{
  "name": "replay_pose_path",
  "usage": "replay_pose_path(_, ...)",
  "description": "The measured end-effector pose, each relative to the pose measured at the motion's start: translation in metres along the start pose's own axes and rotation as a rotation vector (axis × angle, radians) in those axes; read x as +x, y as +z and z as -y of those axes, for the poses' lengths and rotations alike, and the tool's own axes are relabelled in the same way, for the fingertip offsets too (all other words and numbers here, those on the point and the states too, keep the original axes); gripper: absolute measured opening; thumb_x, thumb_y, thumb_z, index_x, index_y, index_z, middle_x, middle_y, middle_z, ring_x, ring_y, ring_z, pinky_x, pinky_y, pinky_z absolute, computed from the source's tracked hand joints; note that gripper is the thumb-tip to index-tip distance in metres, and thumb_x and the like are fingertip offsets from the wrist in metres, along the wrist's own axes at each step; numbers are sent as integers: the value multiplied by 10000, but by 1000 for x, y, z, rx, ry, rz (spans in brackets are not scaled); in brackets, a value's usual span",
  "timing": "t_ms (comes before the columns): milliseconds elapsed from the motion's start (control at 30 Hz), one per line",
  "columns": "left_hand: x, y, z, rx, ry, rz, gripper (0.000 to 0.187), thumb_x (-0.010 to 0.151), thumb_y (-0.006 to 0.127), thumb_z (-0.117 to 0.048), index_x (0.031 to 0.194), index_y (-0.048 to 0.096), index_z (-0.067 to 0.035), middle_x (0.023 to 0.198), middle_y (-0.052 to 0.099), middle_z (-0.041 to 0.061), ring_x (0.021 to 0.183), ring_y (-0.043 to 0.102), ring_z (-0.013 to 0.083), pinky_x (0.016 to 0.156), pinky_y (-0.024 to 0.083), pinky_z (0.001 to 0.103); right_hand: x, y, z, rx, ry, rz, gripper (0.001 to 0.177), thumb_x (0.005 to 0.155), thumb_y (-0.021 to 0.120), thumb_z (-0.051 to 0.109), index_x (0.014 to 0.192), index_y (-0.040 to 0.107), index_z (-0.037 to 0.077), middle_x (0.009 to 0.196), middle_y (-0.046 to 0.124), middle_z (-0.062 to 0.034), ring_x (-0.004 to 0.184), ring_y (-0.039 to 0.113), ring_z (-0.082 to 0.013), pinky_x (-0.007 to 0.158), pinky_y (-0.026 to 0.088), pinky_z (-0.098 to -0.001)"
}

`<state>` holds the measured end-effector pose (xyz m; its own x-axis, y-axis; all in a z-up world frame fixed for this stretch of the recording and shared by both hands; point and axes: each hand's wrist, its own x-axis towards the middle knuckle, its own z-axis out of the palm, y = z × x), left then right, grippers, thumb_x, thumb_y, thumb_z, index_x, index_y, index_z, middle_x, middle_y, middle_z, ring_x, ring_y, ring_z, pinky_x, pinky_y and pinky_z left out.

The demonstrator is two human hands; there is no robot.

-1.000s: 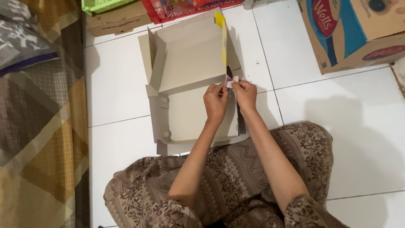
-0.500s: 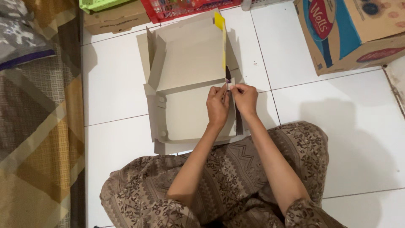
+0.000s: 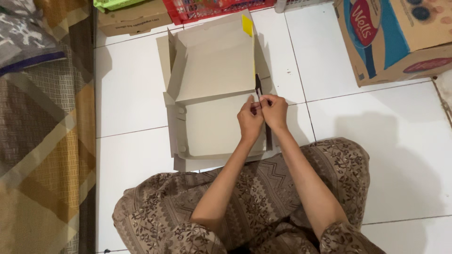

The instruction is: The person folds a cardboard sheet by hand and assembles it into a box by tucking in the flaps and attaching a printed lid cover.

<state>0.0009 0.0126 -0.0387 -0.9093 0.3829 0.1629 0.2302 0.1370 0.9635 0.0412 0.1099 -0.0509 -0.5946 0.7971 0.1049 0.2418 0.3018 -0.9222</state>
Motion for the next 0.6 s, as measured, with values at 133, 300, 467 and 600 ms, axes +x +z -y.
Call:
replay_pose_path(133,23,3,28,-208,-385,19,309,979,651,-203,1216,716,-16,837,754,139,729,728,157,700,581,300,6,-1,-18,201,158,141,148,946,736,141,958,775,-2,746,711,-50,626,600,-99,587,486,-264)
replay_pose_path(300,51,14,84,-435,-534,133,170,918,717,-93,1036,748,25,885,739,55,742,682,132,657,582,285,11,-4,-39,349,268,203,121,919,744,114,943,779,0,753,701,-26,640,604,-83,590,497,-229)
replay_pose_path(467,56,28,127,-519,-577,165,109,907,693,-28,990,736,28,865,727,71,706,666,143,639,572,282,12,-5,-33,283,267,225,127,889,762,117,949,788,8,793,748,-45,676,663,-103,608,543,-235)
replay_pose_path(600,55,32,146,-533,-535,170,87,906,685,-3,969,725,42,844,716,89,679,642,149,620,544,282,3,-3,-13,159,148,161,148,879,774,119,946,782,-13,797,773,-77,712,724,-117,653,579,-257)
